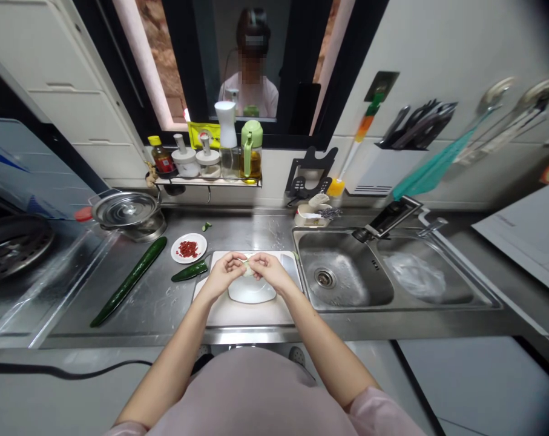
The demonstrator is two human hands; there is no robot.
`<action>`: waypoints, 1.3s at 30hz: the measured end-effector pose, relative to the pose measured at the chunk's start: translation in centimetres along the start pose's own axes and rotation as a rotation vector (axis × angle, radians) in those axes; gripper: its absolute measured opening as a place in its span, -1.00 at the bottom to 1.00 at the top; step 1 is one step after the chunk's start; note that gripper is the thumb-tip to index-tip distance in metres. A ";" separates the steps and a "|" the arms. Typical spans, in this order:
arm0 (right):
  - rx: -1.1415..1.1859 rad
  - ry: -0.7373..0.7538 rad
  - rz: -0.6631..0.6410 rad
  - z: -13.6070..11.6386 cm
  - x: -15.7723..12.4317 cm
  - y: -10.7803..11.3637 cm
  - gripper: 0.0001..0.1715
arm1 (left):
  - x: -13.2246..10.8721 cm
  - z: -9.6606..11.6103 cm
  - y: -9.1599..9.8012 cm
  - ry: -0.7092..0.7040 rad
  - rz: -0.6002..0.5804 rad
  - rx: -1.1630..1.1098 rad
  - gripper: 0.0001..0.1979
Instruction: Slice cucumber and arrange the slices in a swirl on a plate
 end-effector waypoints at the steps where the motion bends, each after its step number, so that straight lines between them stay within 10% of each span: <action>1: -0.013 0.015 -0.004 -0.1 0.0 0.0 -0.77 | 0.0 0.1 0.0 -0.001 -0.001 0.011 -0.61; 15: -0.128 0.079 -0.011 0.0 -0.5 0.2 -0.79 | 0.1 0.3 0.0 -0.078 0.030 0.245 -0.72; 39: 0.076 -0.308 -0.175 1.1 -0.5 0.2 -0.72 | -1.0 0.9 -0.4 -0.451 -0.029 0.757 -0.82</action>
Point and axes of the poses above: each hand's wrist, its own x-axis towards the middle knuckle, its own y-axis out of the back of the hand, z = x × y, the point moved 4 cm from there along x, towards the middle knuckle, and after that the axes turned 9 degrees about z, right-handed, at the moved point
